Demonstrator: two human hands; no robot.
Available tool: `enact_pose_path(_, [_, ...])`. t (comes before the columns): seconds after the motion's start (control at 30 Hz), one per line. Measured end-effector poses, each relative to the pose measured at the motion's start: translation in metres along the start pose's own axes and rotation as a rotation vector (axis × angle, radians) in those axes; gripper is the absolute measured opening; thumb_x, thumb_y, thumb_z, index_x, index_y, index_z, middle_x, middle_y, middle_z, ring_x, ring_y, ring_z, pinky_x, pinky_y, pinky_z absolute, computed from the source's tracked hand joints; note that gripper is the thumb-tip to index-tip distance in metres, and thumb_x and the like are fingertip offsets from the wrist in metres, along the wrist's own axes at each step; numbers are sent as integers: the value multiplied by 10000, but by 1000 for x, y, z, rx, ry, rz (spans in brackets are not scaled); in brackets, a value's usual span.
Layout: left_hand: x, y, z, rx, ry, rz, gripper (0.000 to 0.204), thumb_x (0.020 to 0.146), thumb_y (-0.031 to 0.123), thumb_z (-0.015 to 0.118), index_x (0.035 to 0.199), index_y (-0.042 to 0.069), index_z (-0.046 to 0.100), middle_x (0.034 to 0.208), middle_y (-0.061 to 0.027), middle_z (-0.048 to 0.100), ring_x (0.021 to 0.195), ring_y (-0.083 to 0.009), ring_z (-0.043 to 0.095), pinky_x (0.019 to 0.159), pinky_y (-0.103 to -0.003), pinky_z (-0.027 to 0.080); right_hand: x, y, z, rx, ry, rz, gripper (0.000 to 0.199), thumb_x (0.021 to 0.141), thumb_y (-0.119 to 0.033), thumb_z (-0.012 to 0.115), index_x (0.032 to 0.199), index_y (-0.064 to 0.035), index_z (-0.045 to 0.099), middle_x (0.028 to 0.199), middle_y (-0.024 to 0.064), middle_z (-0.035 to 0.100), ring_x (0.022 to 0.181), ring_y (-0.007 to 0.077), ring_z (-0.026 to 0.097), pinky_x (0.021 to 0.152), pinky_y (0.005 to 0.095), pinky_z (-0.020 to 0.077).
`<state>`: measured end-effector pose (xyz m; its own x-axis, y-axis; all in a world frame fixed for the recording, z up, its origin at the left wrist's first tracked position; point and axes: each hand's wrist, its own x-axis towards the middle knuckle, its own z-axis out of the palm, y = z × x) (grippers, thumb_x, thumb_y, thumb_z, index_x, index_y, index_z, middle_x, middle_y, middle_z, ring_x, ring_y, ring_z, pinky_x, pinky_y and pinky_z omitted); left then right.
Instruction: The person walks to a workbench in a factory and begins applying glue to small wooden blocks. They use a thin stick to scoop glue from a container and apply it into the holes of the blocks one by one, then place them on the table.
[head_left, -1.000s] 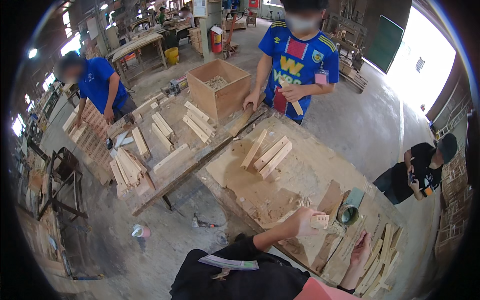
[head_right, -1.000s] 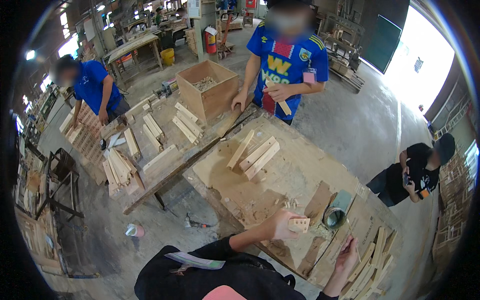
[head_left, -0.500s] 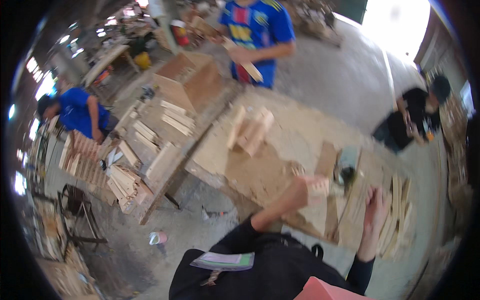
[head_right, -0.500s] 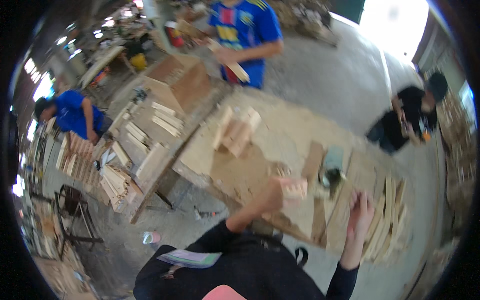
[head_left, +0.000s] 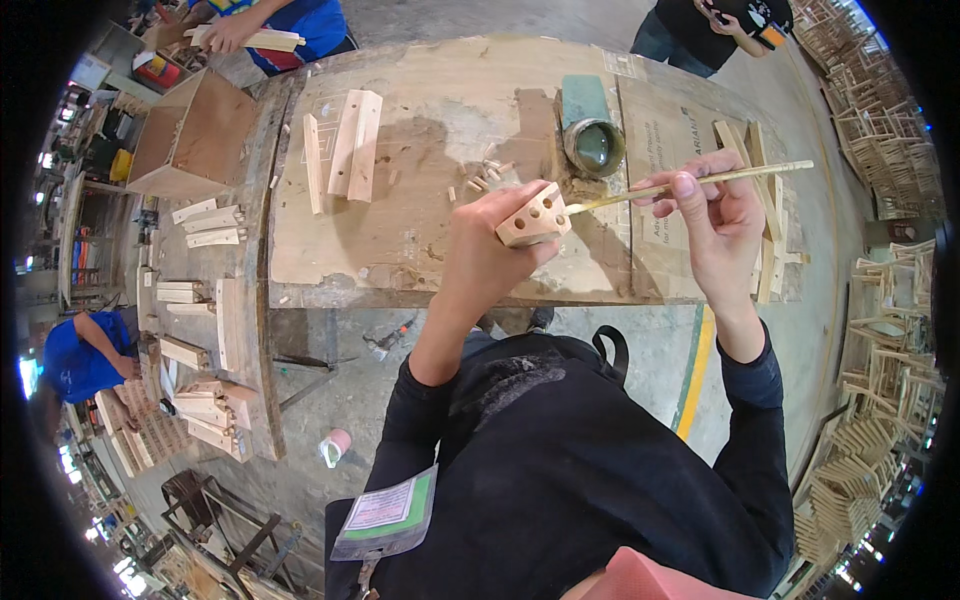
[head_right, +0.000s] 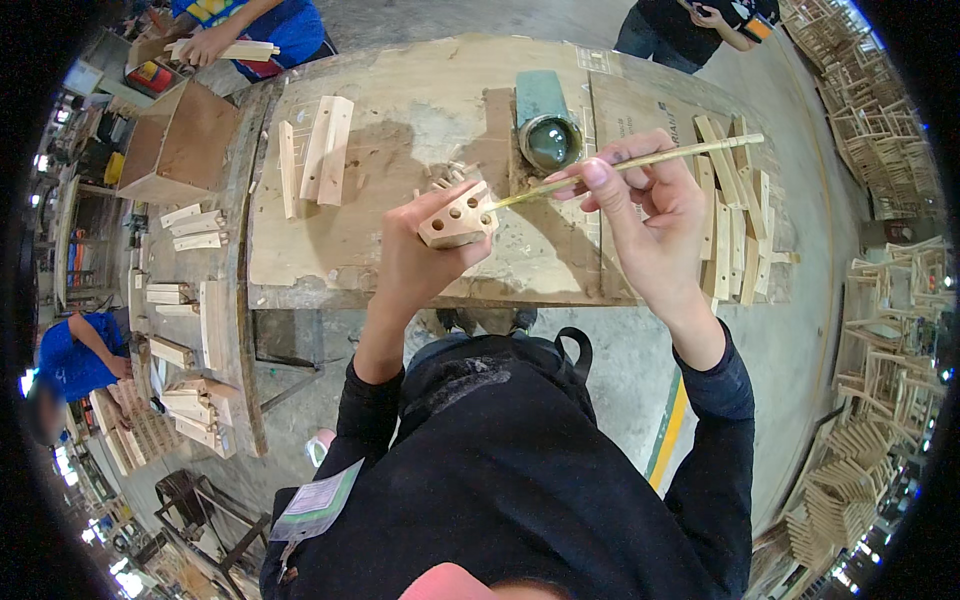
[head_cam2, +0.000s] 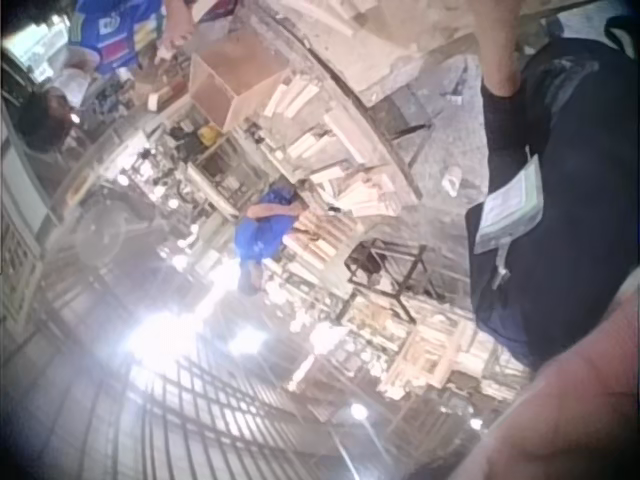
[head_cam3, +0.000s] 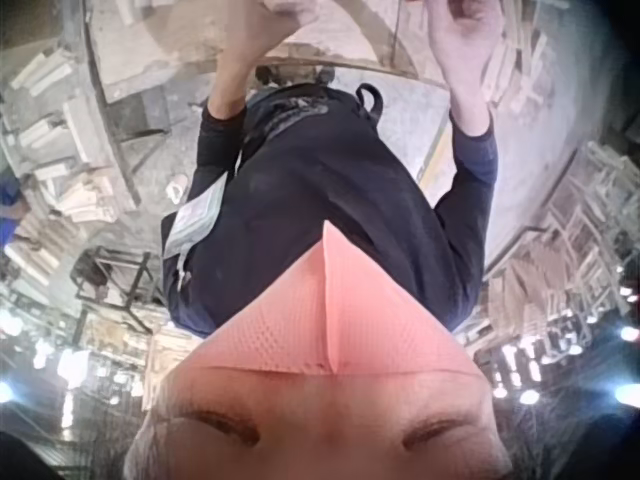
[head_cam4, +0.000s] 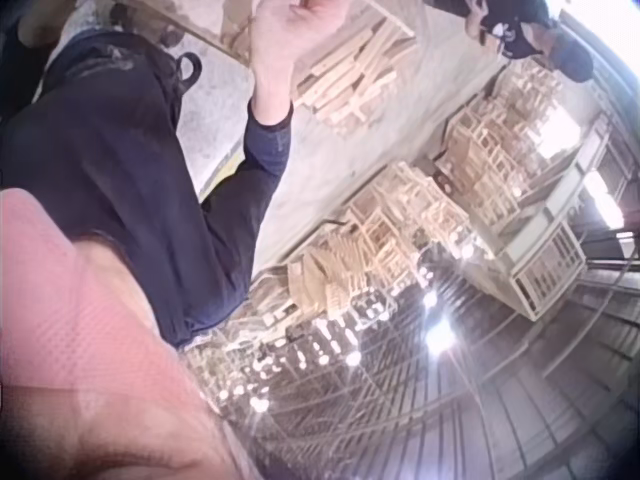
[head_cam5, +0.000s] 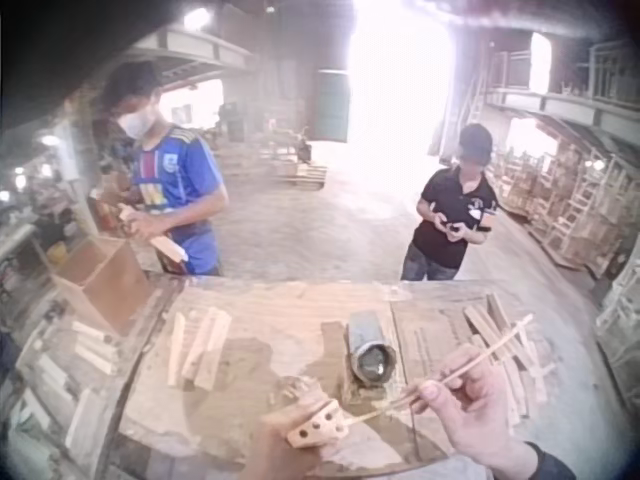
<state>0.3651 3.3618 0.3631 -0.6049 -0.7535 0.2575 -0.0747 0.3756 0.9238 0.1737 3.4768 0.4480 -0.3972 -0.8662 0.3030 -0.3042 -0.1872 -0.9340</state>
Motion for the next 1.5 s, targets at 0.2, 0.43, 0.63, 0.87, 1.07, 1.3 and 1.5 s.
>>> enact_pose_path(0.2, [-1,-2,5,62,-9,137,549,648,30,784,1187,10,680,1057,-171,721,946,-244,713,822,-325,546,3,-8,4,-65,-74,-101,137,972,-83,622,1030,-3,528,902,140,716,850,190,724,705,255,560])
enact_pose_path(0.43, [1,-1,4,52,-74,121,530,652,34,787,1168,-3,677,1033,-166,718,906,-238,707,810,-319,538,2,-14,8,-175,-98,-155,131,952,-70,649,1014,16,573,885,111,712,862,173,723,708,252,569])
enact_pose_path(0.63, [4,1,5,85,-93,144,530,643,51,792,1157,-6,677,1010,-152,716,878,-238,697,810,-315,530,2,-19,10,-267,-147,-167,143,963,-108,641,1001,8,566,891,95,673,882,198,720,704,265,552])
enact_pose_path(0.87, [4,0,5,74,-104,145,546,638,59,806,1162,-16,672,989,-154,710,864,-234,691,798,-320,529,2,-17,13,-284,-188,-147,151,968,-113,635,1004,9,554,908,106,670,897,218,721,706,278,551])
enact_pose_path(1.07, [5,1,5,62,-112,158,545,641,53,804,1161,-33,669,1012,-169,710,882,-229,692,808,-315,529,4,-9,12,-327,-169,-276,142,919,-57,690,991,40,614,890,88,657,785,156,717,654,250,561])
enact_pose_path(1.3, [5,-1,7,73,-105,160,530,651,66,788,1156,-45,670,1014,-180,713,889,-244,698,816,-315,532,4,-12,15,-118,-127,-100,124,934,-62,672,971,47,625,885,77,640,815,164,714,685,254,567])
enact_pose_path(1.5, [3,-3,9,90,-109,158,525,650,64,784,1153,-37,674,1013,-177,714,888,-237,700,812,-318,534,1,-16,12,-189,-147,-150,129,944,-62,660,985,48,608,902,85,647,810,171,719,697,257,579])
